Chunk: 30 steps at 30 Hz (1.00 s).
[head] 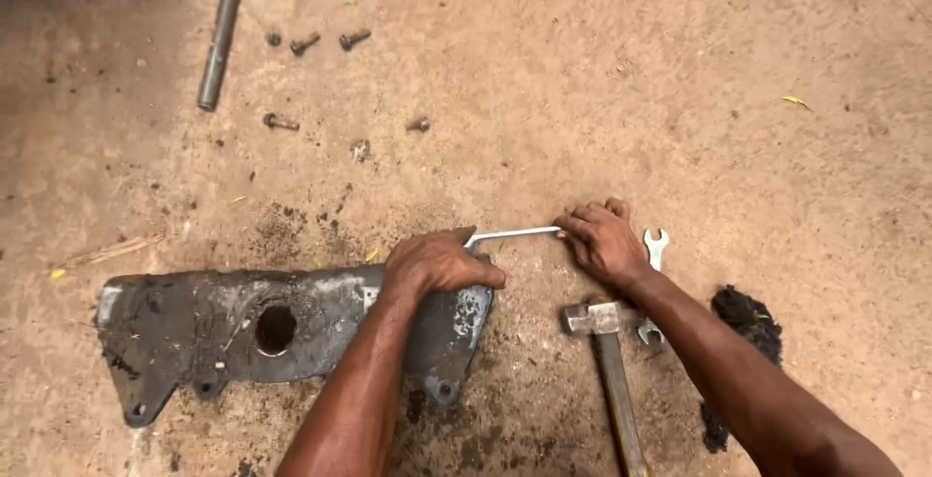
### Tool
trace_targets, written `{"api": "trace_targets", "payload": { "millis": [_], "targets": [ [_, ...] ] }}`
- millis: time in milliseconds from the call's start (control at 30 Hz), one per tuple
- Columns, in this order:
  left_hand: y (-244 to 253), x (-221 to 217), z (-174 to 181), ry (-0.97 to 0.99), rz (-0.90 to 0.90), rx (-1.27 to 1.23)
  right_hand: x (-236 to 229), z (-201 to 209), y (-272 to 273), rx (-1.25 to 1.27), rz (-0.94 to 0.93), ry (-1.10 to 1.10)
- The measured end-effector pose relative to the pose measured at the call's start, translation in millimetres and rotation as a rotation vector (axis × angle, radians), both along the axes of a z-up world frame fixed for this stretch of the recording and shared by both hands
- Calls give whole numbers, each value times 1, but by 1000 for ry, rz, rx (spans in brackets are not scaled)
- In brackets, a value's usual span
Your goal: Using a hammer and various wrenches to adjust or repair a heavy metal vehicle bracket on the ground.
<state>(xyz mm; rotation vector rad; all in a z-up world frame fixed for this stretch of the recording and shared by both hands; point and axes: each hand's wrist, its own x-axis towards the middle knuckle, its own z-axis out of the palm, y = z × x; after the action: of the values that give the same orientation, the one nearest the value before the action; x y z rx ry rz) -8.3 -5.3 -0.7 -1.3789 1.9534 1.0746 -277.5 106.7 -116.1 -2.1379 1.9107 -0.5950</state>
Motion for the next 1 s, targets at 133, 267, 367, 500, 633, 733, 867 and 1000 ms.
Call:
{"api": "trace_targets", "payload": {
  "millis": [133,267,367,500,633,733,867,1000],
  "targets": [
    [9,9,7,-38,-4,-3,20,15,2,51,-30,76],
    [6,14,0,25,-25,-31,11,25,-12,-148,-2,253],
    [8,10,6,-2,-25,-38,37,92,-34,-37,126,459],
    [2,8,0,-14,-12,11,101,149,-55,1,388,1011],
    [-1,10,-4,44,12,59,132,182,-69,183,472,1122],
    [4,11,-7,15,-4,45,112,165,-65,55,404,1075],
    [4,12,12,-14,30,69,39,89,-40,-171,352,846],
    [-2,7,2,-1,-22,-30,-5,13,-18,-39,125,212]
  ]
}}
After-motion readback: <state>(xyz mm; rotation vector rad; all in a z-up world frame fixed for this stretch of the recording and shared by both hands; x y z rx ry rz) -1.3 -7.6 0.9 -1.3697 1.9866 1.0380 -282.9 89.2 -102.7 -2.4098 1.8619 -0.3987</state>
